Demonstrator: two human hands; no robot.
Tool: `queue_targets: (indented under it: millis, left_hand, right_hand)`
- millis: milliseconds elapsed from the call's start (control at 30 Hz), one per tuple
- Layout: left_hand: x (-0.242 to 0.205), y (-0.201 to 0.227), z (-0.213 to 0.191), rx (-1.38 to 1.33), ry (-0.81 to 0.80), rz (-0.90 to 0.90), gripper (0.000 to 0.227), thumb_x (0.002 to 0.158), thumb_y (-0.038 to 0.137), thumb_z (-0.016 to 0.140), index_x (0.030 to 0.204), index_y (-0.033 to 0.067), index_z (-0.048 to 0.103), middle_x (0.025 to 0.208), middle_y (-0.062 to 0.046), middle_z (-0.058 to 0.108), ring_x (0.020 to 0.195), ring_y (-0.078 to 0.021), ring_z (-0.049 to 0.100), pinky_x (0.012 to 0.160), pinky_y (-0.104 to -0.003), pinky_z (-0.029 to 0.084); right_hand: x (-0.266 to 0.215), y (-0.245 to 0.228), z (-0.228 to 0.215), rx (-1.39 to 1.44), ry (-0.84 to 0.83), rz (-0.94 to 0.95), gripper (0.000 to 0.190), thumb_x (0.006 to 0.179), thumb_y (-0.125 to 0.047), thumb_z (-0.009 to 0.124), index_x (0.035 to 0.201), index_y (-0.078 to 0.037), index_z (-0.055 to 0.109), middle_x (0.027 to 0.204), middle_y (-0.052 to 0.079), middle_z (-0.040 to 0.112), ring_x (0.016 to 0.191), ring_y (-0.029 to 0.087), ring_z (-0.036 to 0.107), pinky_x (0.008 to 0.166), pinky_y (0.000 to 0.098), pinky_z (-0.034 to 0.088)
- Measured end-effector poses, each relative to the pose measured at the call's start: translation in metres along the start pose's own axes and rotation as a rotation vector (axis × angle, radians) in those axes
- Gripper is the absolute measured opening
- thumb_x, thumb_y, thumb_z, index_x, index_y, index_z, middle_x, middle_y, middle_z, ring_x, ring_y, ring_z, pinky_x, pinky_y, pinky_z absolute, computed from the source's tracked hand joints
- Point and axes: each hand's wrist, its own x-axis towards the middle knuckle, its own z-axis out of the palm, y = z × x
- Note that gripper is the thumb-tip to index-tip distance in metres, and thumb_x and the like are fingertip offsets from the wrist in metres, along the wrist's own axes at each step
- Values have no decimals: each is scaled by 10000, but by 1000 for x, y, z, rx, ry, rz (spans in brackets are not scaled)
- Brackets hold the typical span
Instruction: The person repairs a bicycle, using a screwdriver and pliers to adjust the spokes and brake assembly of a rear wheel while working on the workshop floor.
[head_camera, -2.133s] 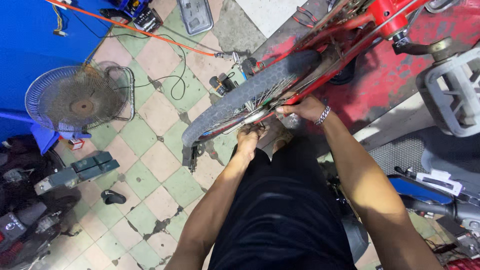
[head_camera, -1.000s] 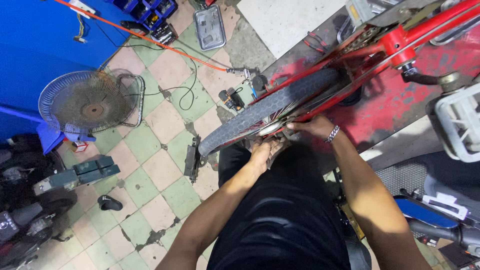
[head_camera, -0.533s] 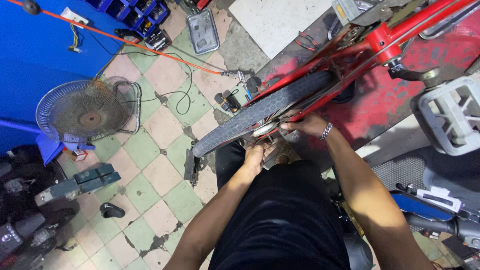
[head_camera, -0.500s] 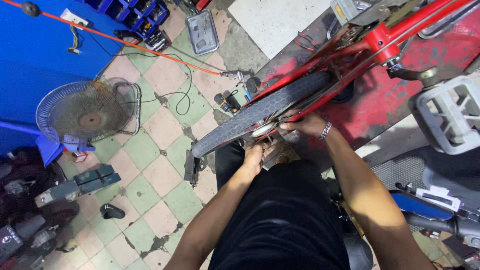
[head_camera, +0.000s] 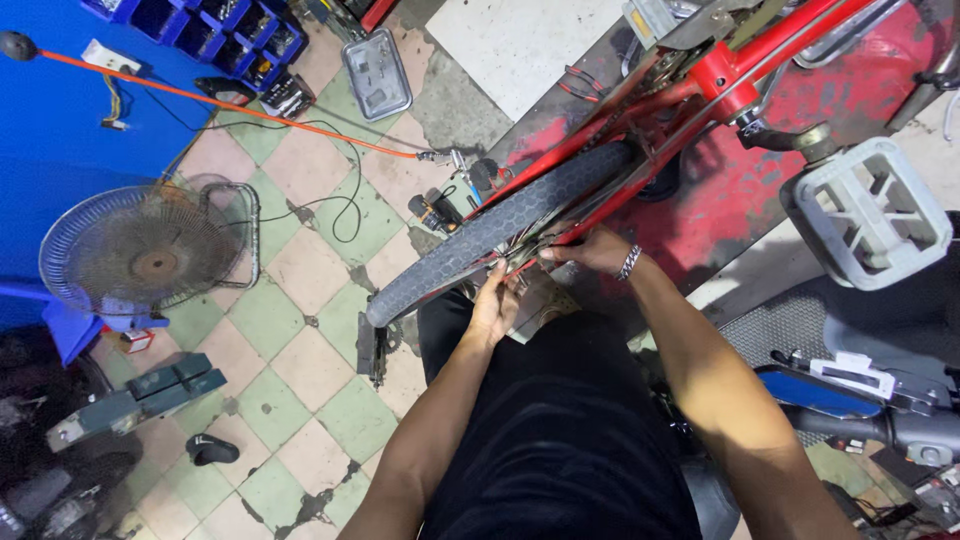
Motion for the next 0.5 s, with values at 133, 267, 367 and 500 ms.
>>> queue_targets:
  millis: [133,267,367,500]
  left_hand:
    - [-13,10,15,-64,-162,-86,541,914,422,681,1338,95,598,1321,-61,685,1276,-236,588,1125,-497,373]
    - [-12,12,19,-118,-243,-81,523,984,431,624,1371,83,581,1386,-87,642,1341,-253,550,1189,-518,346]
    - [-7,8,10,-70,-236,-5,472,1049,421,603,1378,84,579,1405,-82,633,1359,-256,546,1232,-492,342]
    - [-6,6,2,-89,-210,-75,521,1029,470,593,1396,101,574,1395,-93,634,1331,-253,543,1191,-515,344]
  right_hand:
    - [-3,-4,1,13,39,24,363,838,-284,834,1115,-71,738,1033,32,766,960,136,705,894,335,576]
    - [-7,-3,2,-82,97,-1,418,808,-255,857,1169,-91,727,1130,10,756,1095,127,661,991,328,500]
    - [-5,7,5,83,111,52,437,778,-223,879,1160,-61,740,1114,32,762,1096,164,671,996,350,523]
    - [-2,27,9,130,208,-62,566,752,-153,884,1265,-50,669,1236,39,714,1185,164,632,1050,352,497]
